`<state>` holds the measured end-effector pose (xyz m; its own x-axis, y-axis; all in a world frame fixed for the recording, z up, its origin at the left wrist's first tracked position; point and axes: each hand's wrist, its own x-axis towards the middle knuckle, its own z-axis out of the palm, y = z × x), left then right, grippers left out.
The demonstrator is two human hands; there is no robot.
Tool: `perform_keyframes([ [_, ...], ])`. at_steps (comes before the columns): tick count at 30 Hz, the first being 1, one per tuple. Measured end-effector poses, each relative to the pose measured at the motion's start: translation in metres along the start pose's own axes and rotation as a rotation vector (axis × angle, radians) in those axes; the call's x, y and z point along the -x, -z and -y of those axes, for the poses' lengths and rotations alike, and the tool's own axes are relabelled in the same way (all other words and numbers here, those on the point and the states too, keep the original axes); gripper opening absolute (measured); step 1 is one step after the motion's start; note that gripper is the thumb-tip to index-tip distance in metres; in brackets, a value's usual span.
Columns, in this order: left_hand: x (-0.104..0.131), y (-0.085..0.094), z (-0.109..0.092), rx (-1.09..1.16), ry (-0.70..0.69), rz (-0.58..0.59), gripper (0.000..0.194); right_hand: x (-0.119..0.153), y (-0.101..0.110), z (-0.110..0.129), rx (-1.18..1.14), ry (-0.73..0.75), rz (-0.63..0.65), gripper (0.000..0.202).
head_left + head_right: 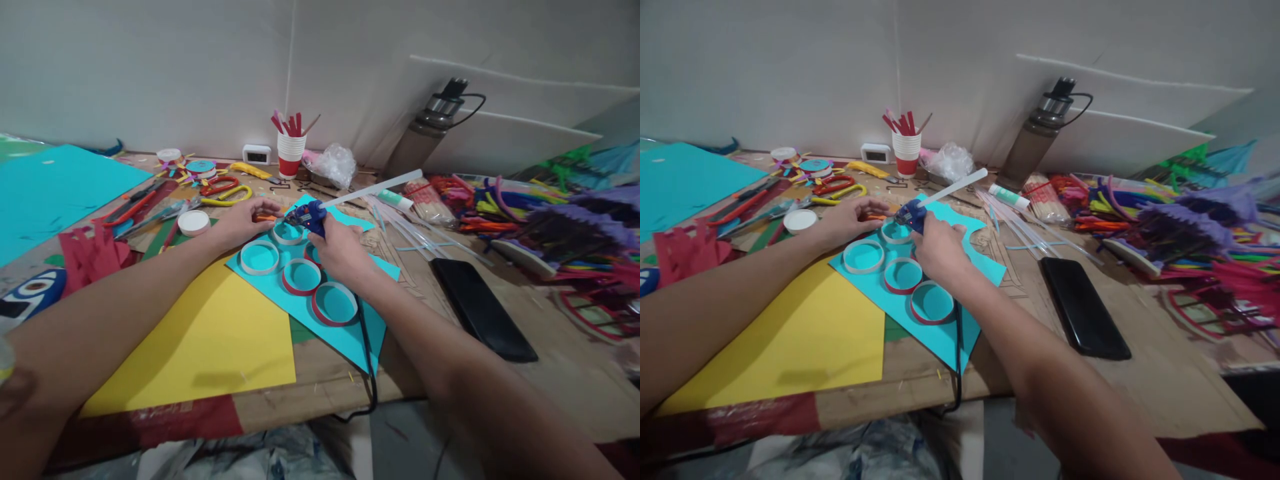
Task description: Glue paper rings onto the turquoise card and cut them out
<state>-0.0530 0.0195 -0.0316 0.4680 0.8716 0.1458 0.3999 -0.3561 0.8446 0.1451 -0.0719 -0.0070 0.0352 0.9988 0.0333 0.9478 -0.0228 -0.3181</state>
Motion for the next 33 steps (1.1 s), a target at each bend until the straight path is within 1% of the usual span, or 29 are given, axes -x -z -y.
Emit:
perform_keyframes([
  [3, 0.0008, 0.0005, -0.0029, -0.027, 0.016, -0.003, 0.030, -0.0003, -0.0003, -0.0009, 0.026, -0.025, -0.004, 0.025],
  [6, 0.0000, 0.0011, -0.0015, -0.011, 0.019, 0.014, 0.030, -0.0001, -0.0007, -0.0002, 0.030, -0.027, -0.010, 0.025],
  [12, -0.0026, 0.0011, 0.0047, 0.055, -0.026, 0.028, 0.032, 0.0012, 0.0013, 0.0041, -0.016, 0.013, 0.018, 0.026],
  [17, -0.0017, -0.0003, 0.0010, 0.060, 0.015, 0.010, 0.031, 0.0017, 0.0012, 0.0044, -0.057, 0.036, 0.033, 0.025],
  [19, -0.0011, -0.0007, -0.0003, 0.053, 0.012, 0.006, 0.030, 0.0016, 0.0012, 0.0033, -0.063, 0.044, 0.033, 0.025],
  [22, -0.0004, -0.0007, -0.0008, 0.047, -0.002, 0.012, 0.031, 0.0014, 0.0024, 0.0015, -0.040, 0.031, 0.025, 0.025],
  [27, -0.0004, 0.0001, -0.0007, 0.044, 0.018, 0.019, 0.032, 0.0016, 0.0044, -0.0003, -0.010, -0.025, 0.002, 0.026],
  [33, -0.0018, -0.0008, 0.0015, 0.054, 0.009, 0.022, 0.031, 0.0012, 0.0019, 0.0019, -0.010, 0.008, 0.012, 0.025],
])
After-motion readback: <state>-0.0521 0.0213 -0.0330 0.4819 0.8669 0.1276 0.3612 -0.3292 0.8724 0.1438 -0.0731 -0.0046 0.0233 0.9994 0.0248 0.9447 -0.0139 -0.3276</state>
